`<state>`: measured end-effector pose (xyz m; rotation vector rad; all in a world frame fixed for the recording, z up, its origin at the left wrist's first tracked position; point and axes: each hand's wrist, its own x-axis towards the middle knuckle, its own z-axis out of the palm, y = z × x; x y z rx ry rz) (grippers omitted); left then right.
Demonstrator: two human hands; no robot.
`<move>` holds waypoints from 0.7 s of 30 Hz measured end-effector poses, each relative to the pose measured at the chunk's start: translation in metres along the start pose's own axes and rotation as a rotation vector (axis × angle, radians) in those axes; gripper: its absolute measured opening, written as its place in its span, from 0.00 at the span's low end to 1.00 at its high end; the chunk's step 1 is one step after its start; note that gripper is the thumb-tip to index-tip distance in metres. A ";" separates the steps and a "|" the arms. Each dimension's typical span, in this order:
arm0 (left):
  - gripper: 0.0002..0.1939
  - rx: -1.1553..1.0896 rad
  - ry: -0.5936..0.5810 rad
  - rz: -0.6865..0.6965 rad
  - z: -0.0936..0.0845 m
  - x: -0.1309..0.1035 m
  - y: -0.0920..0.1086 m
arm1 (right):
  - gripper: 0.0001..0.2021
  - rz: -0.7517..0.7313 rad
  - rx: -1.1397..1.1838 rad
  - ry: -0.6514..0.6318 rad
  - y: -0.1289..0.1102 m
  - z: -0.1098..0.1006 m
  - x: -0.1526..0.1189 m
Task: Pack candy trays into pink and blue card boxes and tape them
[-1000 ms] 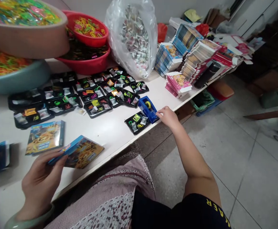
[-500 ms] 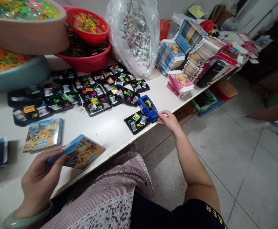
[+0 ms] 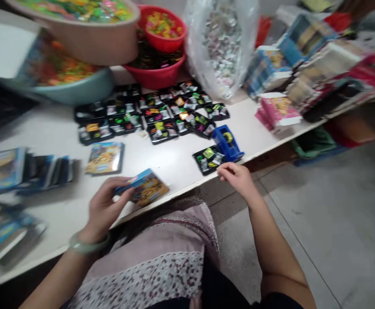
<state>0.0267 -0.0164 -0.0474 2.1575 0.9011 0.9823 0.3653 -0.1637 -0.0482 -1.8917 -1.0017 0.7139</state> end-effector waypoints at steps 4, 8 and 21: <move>0.17 0.057 -0.066 0.086 0.000 0.000 0.006 | 0.09 -0.065 0.442 -0.255 -0.063 0.082 -0.019; 0.32 0.225 -0.217 0.258 -0.006 0.000 0.008 | 0.21 -0.024 0.568 -0.397 -0.089 0.144 -0.016; 0.11 -0.140 -0.154 0.038 -0.005 0.003 -0.014 | 0.21 -0.302 -0.360 -0.372 -0.071 0.145 0.021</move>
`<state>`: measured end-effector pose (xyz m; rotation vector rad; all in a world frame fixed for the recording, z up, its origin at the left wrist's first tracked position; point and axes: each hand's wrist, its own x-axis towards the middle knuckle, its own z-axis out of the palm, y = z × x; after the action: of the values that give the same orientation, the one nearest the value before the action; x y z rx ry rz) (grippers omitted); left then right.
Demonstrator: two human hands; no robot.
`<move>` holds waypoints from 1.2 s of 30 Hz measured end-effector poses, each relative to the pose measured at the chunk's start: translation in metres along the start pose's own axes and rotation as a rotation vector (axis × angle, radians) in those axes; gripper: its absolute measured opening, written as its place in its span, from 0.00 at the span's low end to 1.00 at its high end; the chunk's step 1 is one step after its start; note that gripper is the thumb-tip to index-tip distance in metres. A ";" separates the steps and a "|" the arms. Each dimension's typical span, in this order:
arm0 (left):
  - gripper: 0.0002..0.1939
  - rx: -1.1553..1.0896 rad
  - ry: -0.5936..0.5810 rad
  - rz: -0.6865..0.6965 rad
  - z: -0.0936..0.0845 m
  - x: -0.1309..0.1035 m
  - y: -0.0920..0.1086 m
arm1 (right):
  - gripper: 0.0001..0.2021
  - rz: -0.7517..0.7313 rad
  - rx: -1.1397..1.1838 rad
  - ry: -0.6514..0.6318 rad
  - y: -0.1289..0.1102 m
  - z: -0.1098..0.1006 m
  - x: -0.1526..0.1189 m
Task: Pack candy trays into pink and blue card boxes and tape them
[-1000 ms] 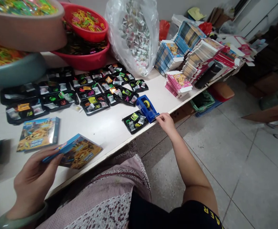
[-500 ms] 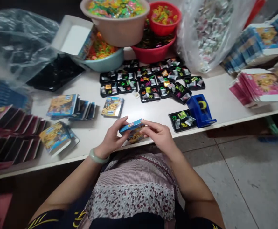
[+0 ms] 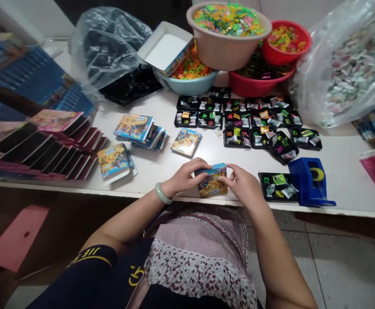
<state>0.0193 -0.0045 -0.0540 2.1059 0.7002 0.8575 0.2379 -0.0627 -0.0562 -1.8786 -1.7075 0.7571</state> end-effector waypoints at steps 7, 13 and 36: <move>0.18 -0.308 0.436 -0.369 -0.026 -0.009 -0.038 | 0.19 0.117 0.650 -0.171 -0.007 0.039 0.035; 0.26 0.063 0.606 -0.238 -0.058 -0.040 -0.042 | 0.19 0.248 0.665 -0.023 -0.070 0.081 0.122; 0.26 0.664 0.719 -0.817 -0.176 -0.204 -0.059 | 0.15 -0.100 0.447 -0.270 -0.030 0.084 0.019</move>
<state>-0.2532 -0.0371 -0.0838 1.6723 2.2774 0.9516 0.1597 -0.0420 -0.0977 -1.4257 -1.6009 1.2769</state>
